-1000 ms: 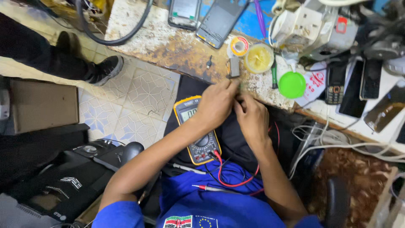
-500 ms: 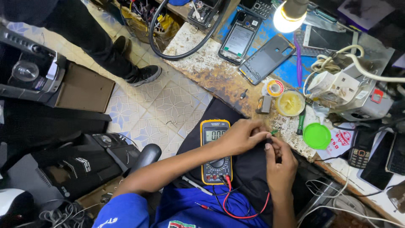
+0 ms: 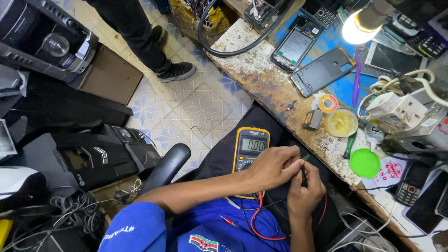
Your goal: The person uses a multimeter to test a small green circuit board, placing the probes on various components and solder points while the meter displays different readings. The person then uses a soldering iron to apply heat to a connection point on the board.
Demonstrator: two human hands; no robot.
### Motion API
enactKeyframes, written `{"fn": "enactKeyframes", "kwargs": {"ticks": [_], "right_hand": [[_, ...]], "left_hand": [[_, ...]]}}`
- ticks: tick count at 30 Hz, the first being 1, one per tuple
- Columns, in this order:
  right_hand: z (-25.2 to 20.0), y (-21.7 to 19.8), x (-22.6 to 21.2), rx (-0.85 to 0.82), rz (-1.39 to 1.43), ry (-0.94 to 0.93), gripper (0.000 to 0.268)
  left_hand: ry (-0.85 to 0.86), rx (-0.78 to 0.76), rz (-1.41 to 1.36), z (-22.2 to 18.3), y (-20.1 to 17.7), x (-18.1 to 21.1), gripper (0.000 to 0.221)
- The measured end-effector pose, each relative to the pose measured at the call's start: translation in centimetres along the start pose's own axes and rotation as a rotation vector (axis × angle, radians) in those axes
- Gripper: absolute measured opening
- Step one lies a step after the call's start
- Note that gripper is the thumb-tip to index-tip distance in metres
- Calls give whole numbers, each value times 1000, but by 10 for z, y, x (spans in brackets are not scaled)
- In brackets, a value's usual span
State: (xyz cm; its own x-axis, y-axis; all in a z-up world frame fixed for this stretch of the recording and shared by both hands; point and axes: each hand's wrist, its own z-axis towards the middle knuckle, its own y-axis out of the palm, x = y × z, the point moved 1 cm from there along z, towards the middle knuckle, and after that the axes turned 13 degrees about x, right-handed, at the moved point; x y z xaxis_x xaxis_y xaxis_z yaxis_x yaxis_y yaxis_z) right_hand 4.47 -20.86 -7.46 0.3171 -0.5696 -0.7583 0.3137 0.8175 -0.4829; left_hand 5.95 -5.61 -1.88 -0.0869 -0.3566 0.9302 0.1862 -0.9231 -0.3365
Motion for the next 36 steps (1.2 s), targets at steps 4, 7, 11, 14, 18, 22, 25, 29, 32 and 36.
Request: {"fn": "enactKeyframes", "kwargs": {"ticks": [4,7,11,14,18,22,25,29,32,36], "right_hand": [[-4,9,-8,51,-22,47,15],[-7,17,-11,31,3,95,14],[-7,26,-19,-12,31,89,17],[-3,37,-8,-23,40,20,17],[14,42,-26,-173,-81,-36,45],[26,35,-30,-223,-167,-101,37],[43,31,-35,-155,-68,-99,24],[85,40,-32,-60,-63,-372,19],[128,56,-48,-163,-238,-587,21],[151,85,-28,-288,-313,-748,19]], "left_hand": [[-9,66,-26,-8,0,-5,21],[-38,90,-13,-12,-5,-8,20],[-87,169,-12,-13,-14,-14,21],[-124,251,-63,-15,-18,-28,13],[-156,220,-99,-17,-26,-35,11],[-310,244,-269,-17,-30,-48,10],[-373,268,-375,-15,-33,-55,12],[-372,281,-470,-3,-40,-53,14],[-342,279,-550,5,-45,-44,17],[-327,279,-586,6,-55,-33,20]]}}
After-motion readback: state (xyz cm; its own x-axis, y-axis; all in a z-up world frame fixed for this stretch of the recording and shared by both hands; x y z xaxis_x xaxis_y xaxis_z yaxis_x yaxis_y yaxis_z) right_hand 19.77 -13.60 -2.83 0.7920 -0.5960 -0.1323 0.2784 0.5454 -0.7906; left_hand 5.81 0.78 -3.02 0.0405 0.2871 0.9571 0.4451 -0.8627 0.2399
